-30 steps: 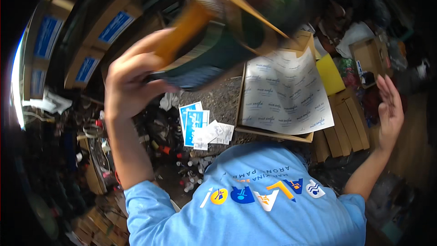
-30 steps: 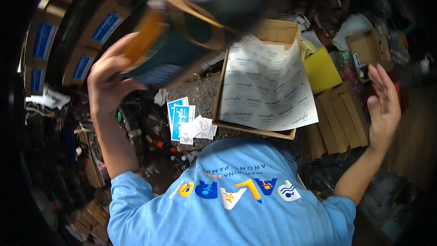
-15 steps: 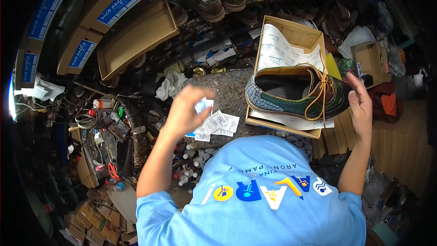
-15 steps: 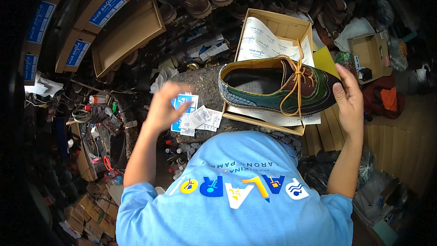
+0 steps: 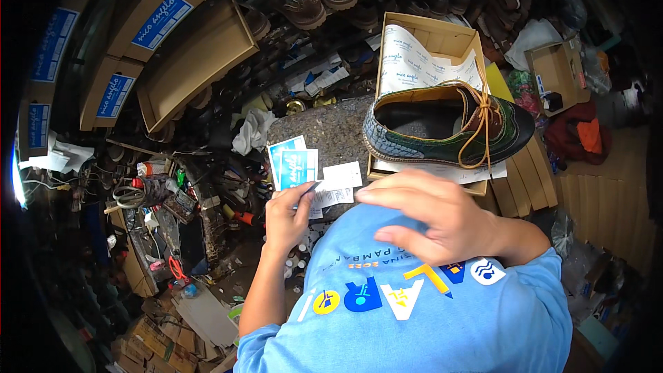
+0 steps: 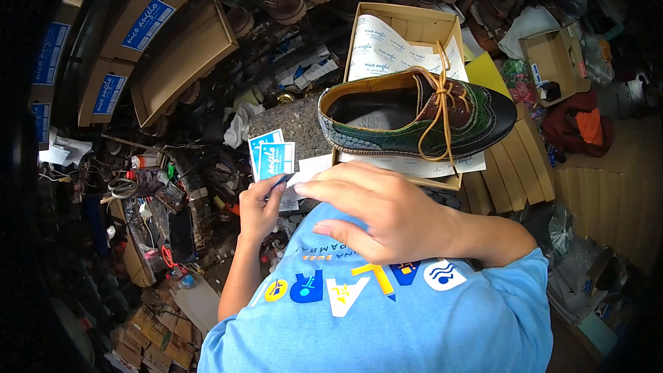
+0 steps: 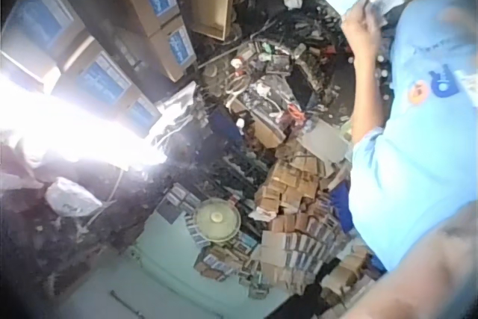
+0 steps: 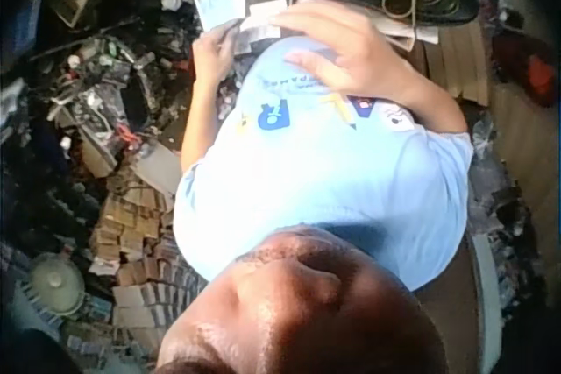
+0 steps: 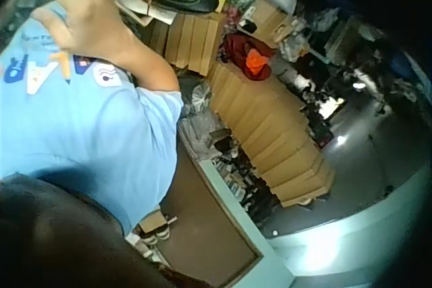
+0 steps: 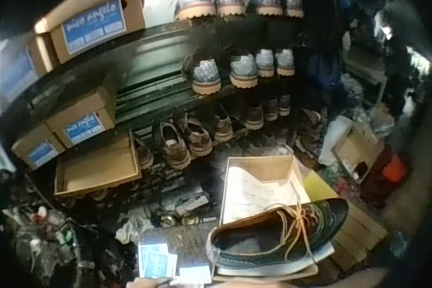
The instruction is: Packing shoes into boxes, including tying laces, wrapping in tissue, and applying brand labels.
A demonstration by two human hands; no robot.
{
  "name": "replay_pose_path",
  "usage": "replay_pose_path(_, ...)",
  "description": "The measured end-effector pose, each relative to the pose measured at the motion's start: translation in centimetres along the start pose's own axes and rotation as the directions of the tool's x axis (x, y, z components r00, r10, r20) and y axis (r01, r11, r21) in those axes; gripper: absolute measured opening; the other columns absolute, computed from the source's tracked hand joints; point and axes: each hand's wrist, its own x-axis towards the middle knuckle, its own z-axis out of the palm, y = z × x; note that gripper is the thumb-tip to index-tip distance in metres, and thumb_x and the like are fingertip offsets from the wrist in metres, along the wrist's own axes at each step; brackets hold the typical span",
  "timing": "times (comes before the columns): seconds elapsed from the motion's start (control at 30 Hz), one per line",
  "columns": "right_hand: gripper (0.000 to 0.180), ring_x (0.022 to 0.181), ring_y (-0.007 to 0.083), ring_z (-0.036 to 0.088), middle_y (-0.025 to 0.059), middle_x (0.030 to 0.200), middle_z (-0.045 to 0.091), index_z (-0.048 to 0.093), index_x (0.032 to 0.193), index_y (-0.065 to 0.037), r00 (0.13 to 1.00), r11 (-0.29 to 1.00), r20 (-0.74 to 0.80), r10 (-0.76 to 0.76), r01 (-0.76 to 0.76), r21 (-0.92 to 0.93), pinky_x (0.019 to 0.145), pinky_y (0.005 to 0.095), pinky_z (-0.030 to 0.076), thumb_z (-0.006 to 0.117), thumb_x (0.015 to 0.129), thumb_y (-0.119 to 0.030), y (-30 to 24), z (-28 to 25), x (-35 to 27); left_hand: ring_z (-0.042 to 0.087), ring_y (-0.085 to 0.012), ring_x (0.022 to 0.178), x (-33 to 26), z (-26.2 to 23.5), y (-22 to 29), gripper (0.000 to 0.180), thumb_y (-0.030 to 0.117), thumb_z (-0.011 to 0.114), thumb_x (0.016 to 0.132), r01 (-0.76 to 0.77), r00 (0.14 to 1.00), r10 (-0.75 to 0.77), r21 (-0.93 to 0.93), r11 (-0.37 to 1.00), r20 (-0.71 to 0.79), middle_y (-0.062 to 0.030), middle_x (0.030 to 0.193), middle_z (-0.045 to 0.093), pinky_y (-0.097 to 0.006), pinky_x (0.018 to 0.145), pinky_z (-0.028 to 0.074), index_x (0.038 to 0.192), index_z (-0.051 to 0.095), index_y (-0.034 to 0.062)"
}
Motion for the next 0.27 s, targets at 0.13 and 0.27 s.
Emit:
replay_pose_path(0.13,0.055,0.116,0.043,0.058,0.0277,0.125,0.059,0.048,0.138,0.007,0.918,0.946,0.255,0.303,-0.323,0.04,0.102,0.0472,0.046,0.066,0.092,-0.017,1.0,2.7,0.9,0.065,-0.0088,0.085,-1.3,-0.5,0.0,0.02,0.01,0.069,0.096,0.212,0.962,-0.269,-0.717,0.664,0.035,-0.0059,0.095,0.074,-0.025,0.078,0.051,0.108,0.073,-0.0048)
replay_pose_path(0.27,0.054,0.116,0.043,0.059,0.0271,0.123,0.06,0.049,0.136,0.006,0.978,0.982,0.088,0.19,-0.19,-0.018,0.101,0.0479,0.046,0.067,0.091,-0.018,2.9,6.0,1.6,0.068,-0.0126,0.088,-1.7,-1.1,2.0,0.021,0.006,0.068,0.095,0.253,0.948,-0.273,-0.905,0.342,0.162,-0.0094,0.1,0.073,-0.027,0.082,0.054,0.112,0.07,-0.0062)
